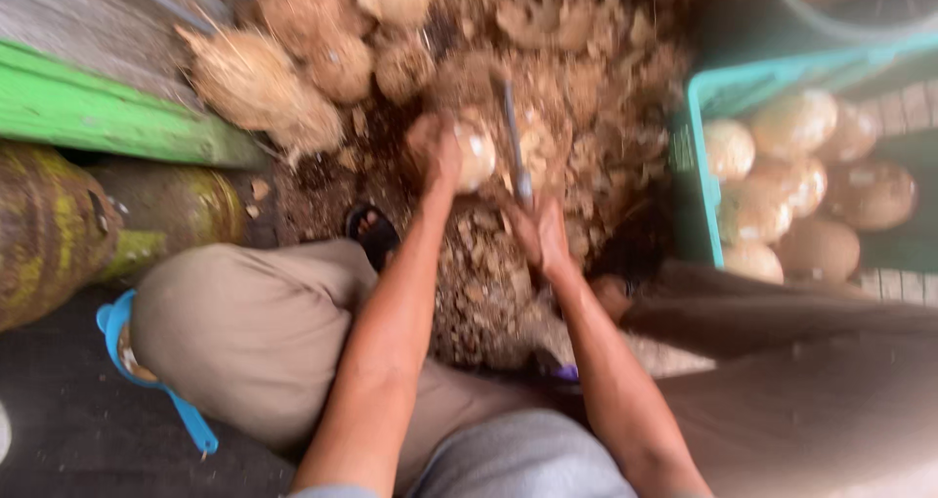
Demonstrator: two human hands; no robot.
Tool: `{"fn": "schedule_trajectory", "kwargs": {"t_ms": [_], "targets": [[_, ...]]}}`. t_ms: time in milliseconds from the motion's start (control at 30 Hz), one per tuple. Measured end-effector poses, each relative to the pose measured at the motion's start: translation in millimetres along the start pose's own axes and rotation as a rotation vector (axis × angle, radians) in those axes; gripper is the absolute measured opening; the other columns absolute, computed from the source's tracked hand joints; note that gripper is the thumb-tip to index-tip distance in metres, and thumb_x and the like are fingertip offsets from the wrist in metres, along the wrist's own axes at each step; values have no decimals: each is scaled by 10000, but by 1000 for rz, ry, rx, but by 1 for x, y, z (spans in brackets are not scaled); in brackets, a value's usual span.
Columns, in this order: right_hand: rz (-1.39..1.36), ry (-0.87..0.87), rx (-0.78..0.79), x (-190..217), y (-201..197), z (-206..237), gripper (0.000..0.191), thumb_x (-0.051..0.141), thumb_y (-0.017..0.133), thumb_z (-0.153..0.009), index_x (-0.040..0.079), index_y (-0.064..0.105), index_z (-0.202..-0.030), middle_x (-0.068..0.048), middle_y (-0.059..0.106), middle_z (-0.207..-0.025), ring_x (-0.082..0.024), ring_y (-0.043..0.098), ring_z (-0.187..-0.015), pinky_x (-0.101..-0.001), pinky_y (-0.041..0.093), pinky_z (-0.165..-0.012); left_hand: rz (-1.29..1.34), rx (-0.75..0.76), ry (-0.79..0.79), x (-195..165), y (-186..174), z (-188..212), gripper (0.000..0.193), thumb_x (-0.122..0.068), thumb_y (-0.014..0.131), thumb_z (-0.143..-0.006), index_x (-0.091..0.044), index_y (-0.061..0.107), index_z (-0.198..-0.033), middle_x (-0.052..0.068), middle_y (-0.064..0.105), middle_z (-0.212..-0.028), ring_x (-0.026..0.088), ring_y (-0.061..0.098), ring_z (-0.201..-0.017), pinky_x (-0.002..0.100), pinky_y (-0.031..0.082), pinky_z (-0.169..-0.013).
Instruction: The person sits on a low seat and husks coconuts, chopping off the fibrous outer husk with a cleaver-like blade. They rotate each coconut between strikes, toss husked coconuts toward a blue pan, and pull new unhusked coconuts from the pile.
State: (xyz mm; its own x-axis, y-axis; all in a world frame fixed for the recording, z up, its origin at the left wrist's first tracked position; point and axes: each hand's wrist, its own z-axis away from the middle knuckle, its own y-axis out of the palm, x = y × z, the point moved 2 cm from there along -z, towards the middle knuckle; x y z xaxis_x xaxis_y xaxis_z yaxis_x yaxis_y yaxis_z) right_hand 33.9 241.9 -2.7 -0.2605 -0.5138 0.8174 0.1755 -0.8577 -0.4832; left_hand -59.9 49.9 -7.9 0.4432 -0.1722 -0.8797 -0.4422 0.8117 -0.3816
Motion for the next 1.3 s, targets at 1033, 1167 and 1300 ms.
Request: {"fn": "schedule_trajectory", "kwargs": {"t_ms": [1033, 1167, 1300], "targets": [[-469, 248, 217, -7, 22, 21, 237, 290, 633, -1003, 95, 565, -886, 6, 503, -586, -99, 445, -419, -277, 427, -356, -137, 0, -253, 2, -25, -11, 599, -645, 503, -992, -89, 723, -962, 105, 697, -949, 221, 570, -720, 413, 446, -646], [-519, 247, 134, -4, 0, 18, 226, 312, 627, -990, 132, 543, -881, 16, 494, -582, -100, 431, -415, -270, 387, -356, -585, -281, 904, -15, -27, 3, 612, -662, 640, -864, -161, 700, -1210, 222, 673, -1179, 335, 666, -1028, 447, 523, -779], [-385, 101, 48, -2, -9, 14, 317, 329, 605, -1009, 128, 502, -787, 16, 498, -572, -95, 446, -412, -277, 411, -356, -235, 124, 163, -6, -24, -2, 585, -561, 743, -787, -178, 710, -1228, 105, 715, -1228, 301, 674, -1101, 489, 502, -959]]}}
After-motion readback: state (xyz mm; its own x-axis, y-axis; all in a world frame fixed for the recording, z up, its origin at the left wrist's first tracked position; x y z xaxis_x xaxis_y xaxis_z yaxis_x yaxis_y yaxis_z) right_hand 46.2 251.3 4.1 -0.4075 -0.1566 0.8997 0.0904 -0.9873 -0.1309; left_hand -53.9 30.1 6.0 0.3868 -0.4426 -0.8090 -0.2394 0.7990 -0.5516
